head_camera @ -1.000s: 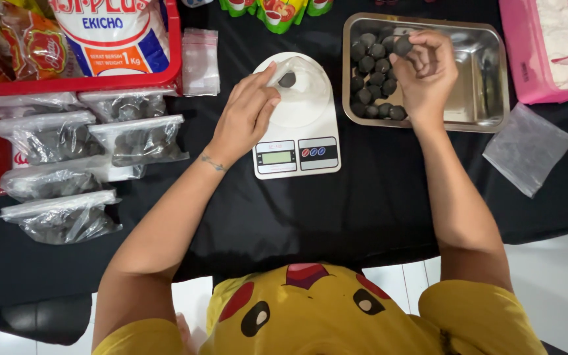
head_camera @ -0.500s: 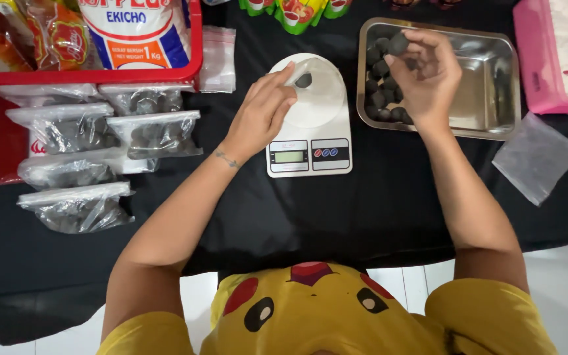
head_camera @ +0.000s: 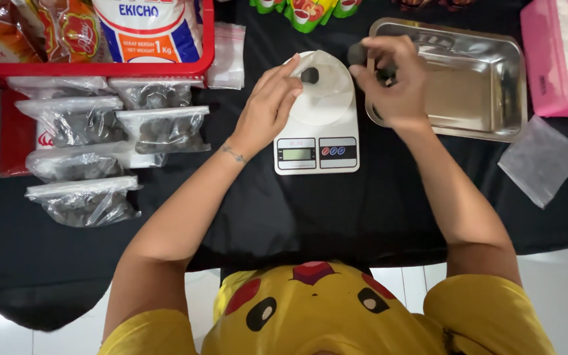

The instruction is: Weighing small round objects on a digital scale by transferring them from a tray

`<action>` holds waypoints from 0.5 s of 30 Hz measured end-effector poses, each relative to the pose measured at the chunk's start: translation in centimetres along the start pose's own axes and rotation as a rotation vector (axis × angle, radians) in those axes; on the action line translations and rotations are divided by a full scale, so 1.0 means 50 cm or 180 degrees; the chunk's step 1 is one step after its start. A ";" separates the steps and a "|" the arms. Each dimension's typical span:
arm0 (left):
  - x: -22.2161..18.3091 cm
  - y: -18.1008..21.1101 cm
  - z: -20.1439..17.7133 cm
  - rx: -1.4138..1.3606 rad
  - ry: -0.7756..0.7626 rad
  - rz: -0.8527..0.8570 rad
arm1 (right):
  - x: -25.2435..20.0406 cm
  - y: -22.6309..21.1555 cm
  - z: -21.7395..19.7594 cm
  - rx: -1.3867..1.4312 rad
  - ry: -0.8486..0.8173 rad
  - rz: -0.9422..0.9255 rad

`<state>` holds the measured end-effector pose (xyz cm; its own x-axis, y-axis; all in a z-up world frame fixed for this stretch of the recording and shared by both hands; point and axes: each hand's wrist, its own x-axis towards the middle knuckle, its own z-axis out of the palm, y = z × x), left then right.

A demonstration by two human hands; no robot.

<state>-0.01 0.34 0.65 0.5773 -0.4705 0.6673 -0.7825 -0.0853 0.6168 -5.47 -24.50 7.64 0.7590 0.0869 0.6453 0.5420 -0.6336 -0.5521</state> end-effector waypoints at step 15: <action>0.005 0.008 -0.004 0.0011 0.0045 -0.0029 | 0.008 0.014 0.083 -0.0473 -0.0735 -0.0189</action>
<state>-0.13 0.35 1.13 0.5877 -0.4572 0.6675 -0.7779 -0.0925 0.6216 -3.31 -21.70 5.32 0.7988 0.2895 0.5273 0.5421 -0.7264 -0.4225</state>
